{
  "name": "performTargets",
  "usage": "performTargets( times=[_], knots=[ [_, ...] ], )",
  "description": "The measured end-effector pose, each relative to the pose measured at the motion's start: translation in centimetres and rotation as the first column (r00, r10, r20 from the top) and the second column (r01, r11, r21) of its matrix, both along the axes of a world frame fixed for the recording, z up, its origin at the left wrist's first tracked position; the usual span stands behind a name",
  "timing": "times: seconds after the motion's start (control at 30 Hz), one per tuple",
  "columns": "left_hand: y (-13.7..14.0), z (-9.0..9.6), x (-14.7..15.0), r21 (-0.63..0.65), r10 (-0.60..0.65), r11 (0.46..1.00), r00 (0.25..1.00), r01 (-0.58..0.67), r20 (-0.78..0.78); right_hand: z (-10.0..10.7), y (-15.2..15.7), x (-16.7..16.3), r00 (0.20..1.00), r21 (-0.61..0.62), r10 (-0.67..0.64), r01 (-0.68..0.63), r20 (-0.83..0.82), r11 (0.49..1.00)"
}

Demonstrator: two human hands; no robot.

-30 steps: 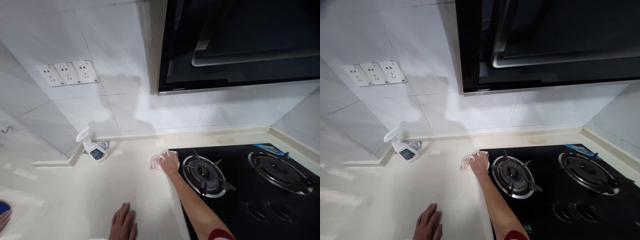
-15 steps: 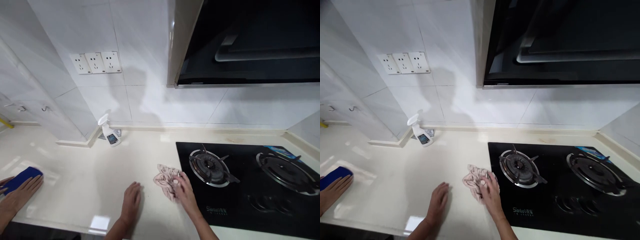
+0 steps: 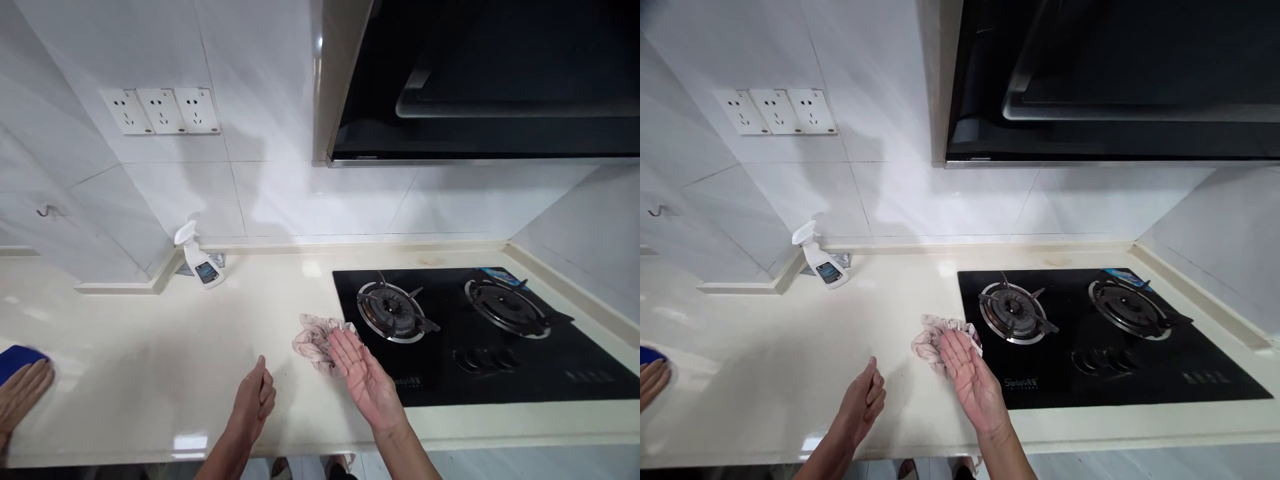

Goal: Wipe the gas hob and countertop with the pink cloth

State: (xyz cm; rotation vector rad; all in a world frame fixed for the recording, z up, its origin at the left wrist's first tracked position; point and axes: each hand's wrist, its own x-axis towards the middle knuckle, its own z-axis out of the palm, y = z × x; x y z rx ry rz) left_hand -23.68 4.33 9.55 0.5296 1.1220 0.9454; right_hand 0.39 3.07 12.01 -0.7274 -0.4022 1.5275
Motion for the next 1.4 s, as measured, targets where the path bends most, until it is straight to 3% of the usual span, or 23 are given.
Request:
performTargets(
  times=[0.17, 0.27, 0.4, 0.57, 0.73, 0.83, 0.97, 1.13, 1.27, 1.4],
  knots=[
    [-1.6, -1.8, -2.1, -0.025, 0.058, 0.998, 0.998, -0.058, -0.007, -0.3, -0.7, -0.4, 1.0, 0.001, -0.018, 0.018, -0.016, 1.0],
    [-1.8, -2.4, -3.0, -0.032, 0.07, 0.997, 0.995, -0.068, 0.069, -0.5, -1.0, -0.5, 0.998, -0.018, -0.055, 0.055, 0.007, 0.998],
    [-1.6, -0.9, -2.6, 0.042, -0.054, 0.998, 0.974, 0.046, 0.222, -1.0, -1.4, -1.1, 0.992, -0.137, -0.096, 0.107, 0.079, 0.985],
    [-2.2, 1.3, -1.0, 0.174, -0.223, 0.969, 0.921, 0.174, 0.319, -1.4, -2.6, -3.4, 0.993, -0.221, 0.034, -0.009, 0.111, 0.975],
    [-3.3, 1.8, -0.6, 0.196, -0.261, 0.961, 0.875, 0.195, 0.408, -2.4, -3.5, -5.3, 0.993, -0.293, 0.025, 0.01, 0.113, 0.956],
    [-3.7, 1.8, -0.8, 0.195, -0.254, 0.963, 0.873, 0.187, 0.416, -2.9, -3.3, -5.7, 0.998, -0.272, 0.062, -0.057, 0.011, 0.96],
    [-3.9, 0.8, -1.0, 0.163, -0.227, 0.97, 0.904, 0.178, 0.362, -2.9, -2.8, -5.5, 0.987, -0.197, 0.129, -0.146, -0.099, 0.969],
    [-4.7, -0.9, 0.6, 0.104, -0.124, 0.989, 0.975, 0.107, 0.182, -1.8, -3.0, -5.6, 0.972, -0.101, 0.158, -0.177, -0.176, 0.979],
    [-4.9, -0.6, 3.8, 0.153, -0.072, 0.987, 0.987, 0.05, 0.144, -0.8, -3.5, -7.0, 0.921, -0.1, 0.192, -0.238, -0.34, 0.966],
    [-4.0, -0.1, 6.0, 0.241, 0.085, 0.967, 0.996, -0.079, -0.014, -0.8, -3.7, -8.7, 0.896, -0.134, 0.171, -0.244, -0.41, 0.96]
  ],
)
